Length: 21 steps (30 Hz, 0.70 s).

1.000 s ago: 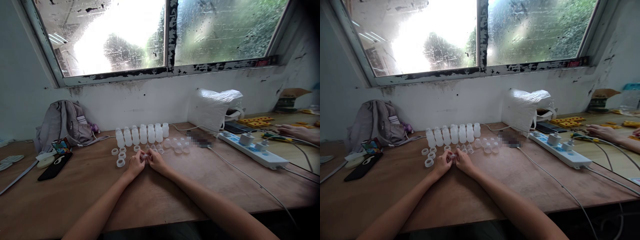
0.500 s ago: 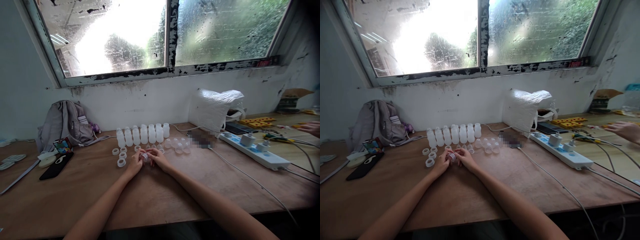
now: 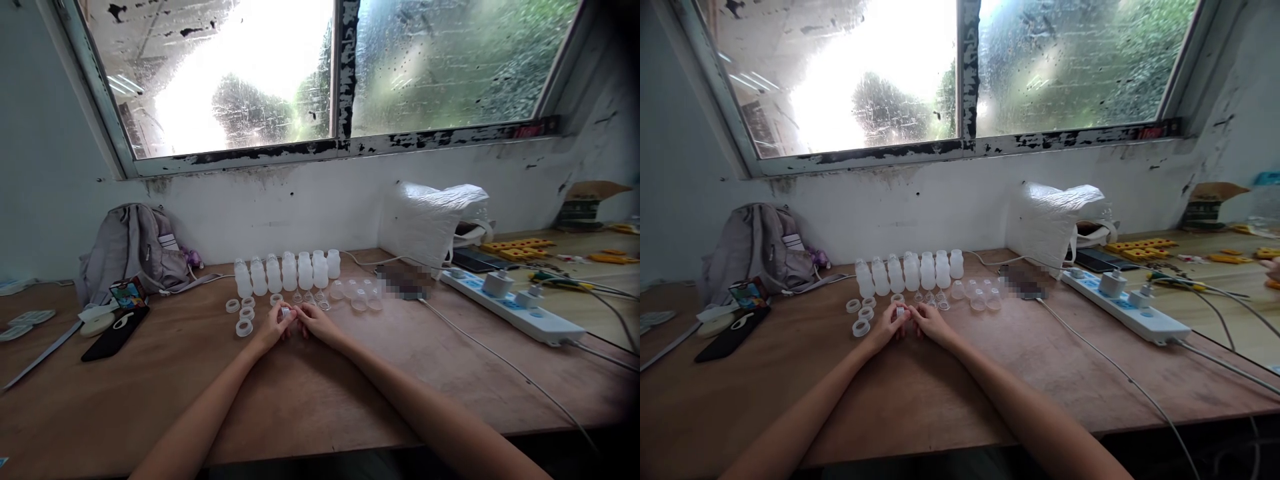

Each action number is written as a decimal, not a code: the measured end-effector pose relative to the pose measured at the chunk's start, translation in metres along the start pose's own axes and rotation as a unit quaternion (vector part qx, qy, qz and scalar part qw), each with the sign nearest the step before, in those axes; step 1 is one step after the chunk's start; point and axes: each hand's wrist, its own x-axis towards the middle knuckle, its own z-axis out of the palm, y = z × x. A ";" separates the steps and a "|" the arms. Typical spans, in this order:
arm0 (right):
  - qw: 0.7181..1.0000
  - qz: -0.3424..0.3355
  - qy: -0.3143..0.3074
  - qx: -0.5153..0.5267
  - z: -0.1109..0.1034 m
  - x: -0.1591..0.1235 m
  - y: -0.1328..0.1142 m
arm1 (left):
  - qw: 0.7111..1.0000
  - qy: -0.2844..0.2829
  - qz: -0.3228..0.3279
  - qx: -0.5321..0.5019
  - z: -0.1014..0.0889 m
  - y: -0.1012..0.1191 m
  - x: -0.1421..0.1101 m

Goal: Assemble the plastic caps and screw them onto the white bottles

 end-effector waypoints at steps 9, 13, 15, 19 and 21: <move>0.999 -0.009 0.002 -0.050 -0.002 -0.005 -0.010 | 0.987 0.018 0.053 0.153 -0.011 0.005 -0.005; 0.991 -0.045 0.062 -0.105 -0.002 -0.009 -0.016 | 0.968 0.031 0.093 0.230 -0.014 0.006 -0.003; 0.977 -0.087 0.112 -0.157 -0.003 -0.010 -0.018 | 0.969 0.033 0.095 0.227 -0.012 0.008 -0.002; 0.945 -0.129 0.182 -0.238 -0.005 -0.011 -0.021 | 0.979 0.001 0.102 0.175 -0.003 0.008 -0.002; 0.933 -0.139 0.192 -0.270 -0.005 -0.011 -0.019 | 0.981 -0.003 0.107 0.159 0.000 0.006 -0.003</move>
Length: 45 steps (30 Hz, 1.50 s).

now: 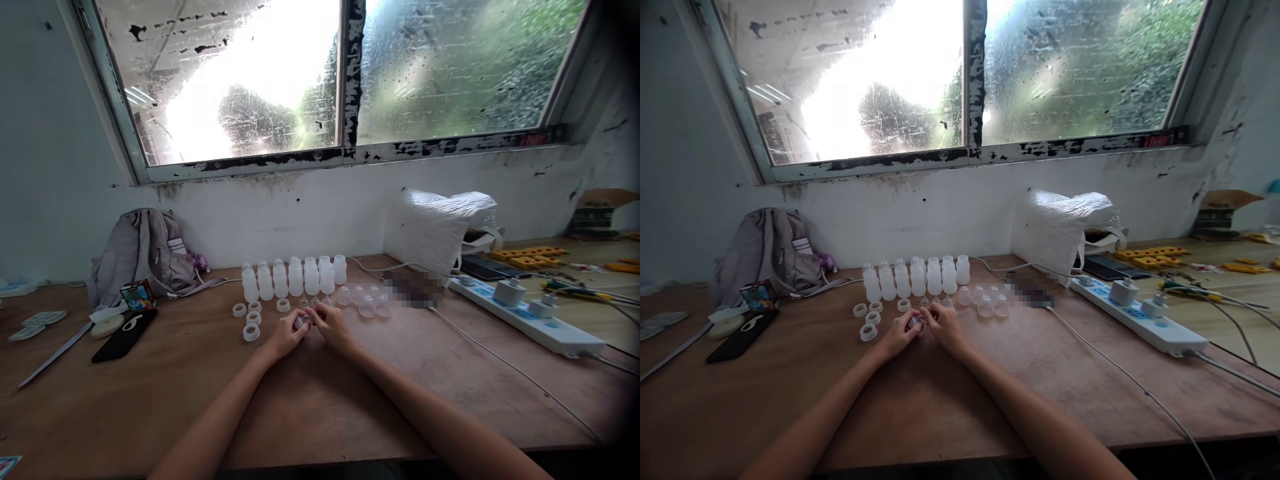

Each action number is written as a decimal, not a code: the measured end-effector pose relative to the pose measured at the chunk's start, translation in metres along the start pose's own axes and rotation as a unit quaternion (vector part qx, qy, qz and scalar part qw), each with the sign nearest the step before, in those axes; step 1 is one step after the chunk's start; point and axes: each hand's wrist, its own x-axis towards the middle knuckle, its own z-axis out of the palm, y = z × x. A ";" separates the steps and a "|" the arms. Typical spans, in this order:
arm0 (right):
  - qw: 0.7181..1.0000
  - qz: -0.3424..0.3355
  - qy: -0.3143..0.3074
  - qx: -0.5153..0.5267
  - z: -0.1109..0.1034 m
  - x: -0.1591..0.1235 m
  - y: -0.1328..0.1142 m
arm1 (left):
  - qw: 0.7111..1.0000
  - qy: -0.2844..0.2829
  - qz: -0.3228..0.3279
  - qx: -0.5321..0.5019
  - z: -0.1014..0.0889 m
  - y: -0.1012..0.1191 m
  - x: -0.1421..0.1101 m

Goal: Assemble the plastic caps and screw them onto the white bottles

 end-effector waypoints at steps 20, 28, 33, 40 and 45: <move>0.971 0.090 0.044 -0.218 -0.013 0.062 0.015 | 0.946 0.038 0.082 0.310 -0.023 -0.007 -0.012; 0.943 0.118 -0.079 -0.300 -0.005 0.099 0.026 | 0.947 0.067 0.092 0.302 -0.027 -0.008 -0.012; 0.934 0.113 -0.077 -0.329 0.000 0.089 0.012 | 0.953 0.082 0.089 0.279 -0.028 -0.006 -0.014; 0.969 -0.040 0.058 -0.235 -0.017 0.063 -0.021 | 0.967 0.174 0.053 0.178 -0.028 0.001 -0.018; 0.988 -0.102 0.078 -0.091 -0.018 0.028 -0.033 | 0.967 0.246 0.009 0.068 -0.026 0.012 -0.021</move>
